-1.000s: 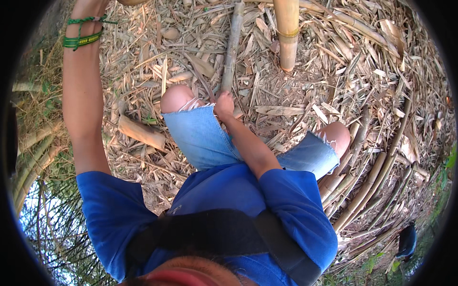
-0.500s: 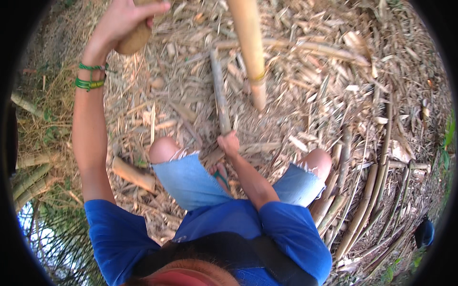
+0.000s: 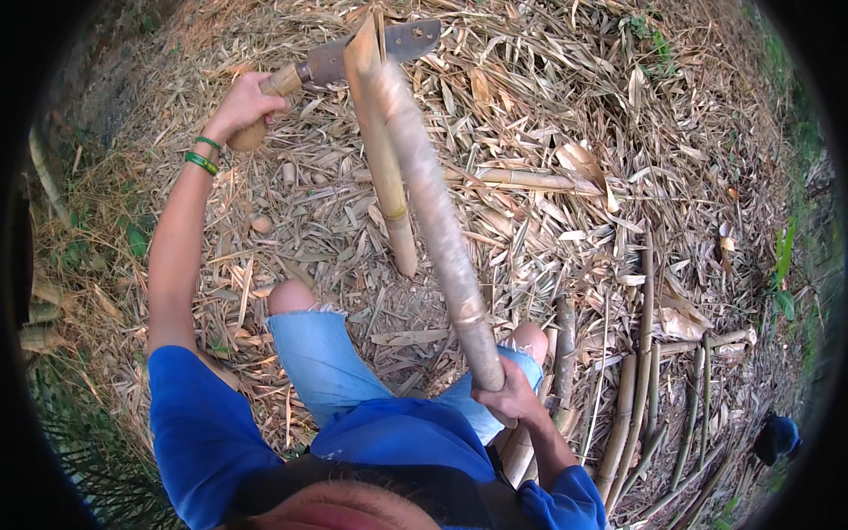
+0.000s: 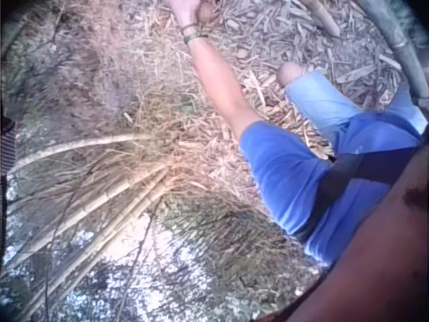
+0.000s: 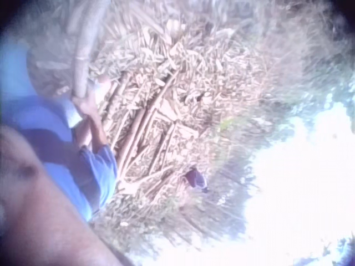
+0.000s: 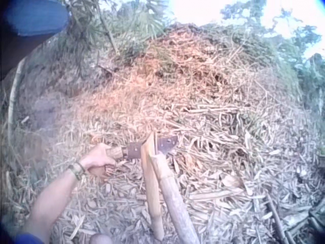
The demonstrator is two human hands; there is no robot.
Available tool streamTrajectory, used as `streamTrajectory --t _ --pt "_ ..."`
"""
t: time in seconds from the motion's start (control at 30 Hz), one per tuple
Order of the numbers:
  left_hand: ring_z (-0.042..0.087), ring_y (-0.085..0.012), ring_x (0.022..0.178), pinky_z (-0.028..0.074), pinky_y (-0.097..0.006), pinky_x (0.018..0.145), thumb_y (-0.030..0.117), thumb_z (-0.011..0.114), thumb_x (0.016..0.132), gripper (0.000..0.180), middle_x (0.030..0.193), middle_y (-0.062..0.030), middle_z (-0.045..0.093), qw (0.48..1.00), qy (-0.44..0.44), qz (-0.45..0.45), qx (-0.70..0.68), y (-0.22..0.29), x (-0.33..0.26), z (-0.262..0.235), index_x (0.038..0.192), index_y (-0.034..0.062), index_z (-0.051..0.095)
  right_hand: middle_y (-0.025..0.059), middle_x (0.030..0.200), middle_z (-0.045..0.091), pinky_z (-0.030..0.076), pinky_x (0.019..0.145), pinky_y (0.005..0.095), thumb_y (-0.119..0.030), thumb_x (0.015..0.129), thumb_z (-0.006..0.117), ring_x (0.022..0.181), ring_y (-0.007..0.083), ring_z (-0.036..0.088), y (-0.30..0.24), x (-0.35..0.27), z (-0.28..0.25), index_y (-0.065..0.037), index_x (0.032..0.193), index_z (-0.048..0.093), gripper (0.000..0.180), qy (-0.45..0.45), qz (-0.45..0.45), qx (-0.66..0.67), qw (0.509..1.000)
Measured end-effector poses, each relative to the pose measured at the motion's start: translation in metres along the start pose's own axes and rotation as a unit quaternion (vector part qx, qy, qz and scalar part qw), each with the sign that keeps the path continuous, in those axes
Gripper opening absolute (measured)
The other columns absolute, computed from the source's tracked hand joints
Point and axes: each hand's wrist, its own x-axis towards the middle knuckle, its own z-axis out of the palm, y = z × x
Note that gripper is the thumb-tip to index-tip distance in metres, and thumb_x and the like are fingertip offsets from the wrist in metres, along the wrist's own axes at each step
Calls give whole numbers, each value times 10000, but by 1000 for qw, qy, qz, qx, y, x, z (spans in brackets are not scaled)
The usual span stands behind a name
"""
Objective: The person cuts bamboo stalks into smaller sections using a cleaver and clears away debris while working on the ground.
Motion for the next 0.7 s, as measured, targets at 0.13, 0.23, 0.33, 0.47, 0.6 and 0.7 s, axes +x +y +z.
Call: streamTrajectory --t 0.13,0.23,0.33,0.47,0.6,0.7 --pt "605 -109 569 508 -278 560 157 821 749 318 726 -40 684 995 12 92 41 45 -2 -9 1021 20 727 88 888 688 563 691 347 -41 702 758 746 181 669 -81 -4 -34 32 1104 588 442 177 -55 -8 983" --pt "650 -147 670 531 -310 675 213 844 746 386 780 -53 707 986 13 115 118 52 -6 19 1075 43 732 100 879 685 557 665 357 -177 676 778 720 197 661 -130 17 -45 36 1109 588 518 280 -123 -64 950" --pt "719 -302 855 549 -406 819 365 835 724 482 910 -137 755 978 24 102 181 40 -4 45 1139 136 752 127 877 687 534 663 348 -313 656 811 703 189 641 -186 22 -54 55 1154 599 655 323 -177 -61 928" --pt "722 -329 903 552 -432 820 383 827 732 462 954 -137 758 973 37 114 198 27 4 52 1133 166 755 136 835 693 515 701 309 -213 737 789 710 180 640 -274 5 -66 82 1145 626 529 395 -414 -69 817" --pt "723 -339 894 555 -435 817 388 830 732 457 943 -138 758 968 52 139 204 31 0 47 1128 173 756 119 816 684 490 755 322 -86 791 722 739 176 637 -300 10 -49 73 1062 637 325 491 -474 -107 723" --pt "728 -319 881 555 -417 814 363 833 735 467 944 -142 760 970 60 124 198 39 -15 42 1143 151 756 66 695 638 471 549 276 -115 757 695 604 144 604 -241 45 -6 31 841 673 170 378 -206 -174 886"
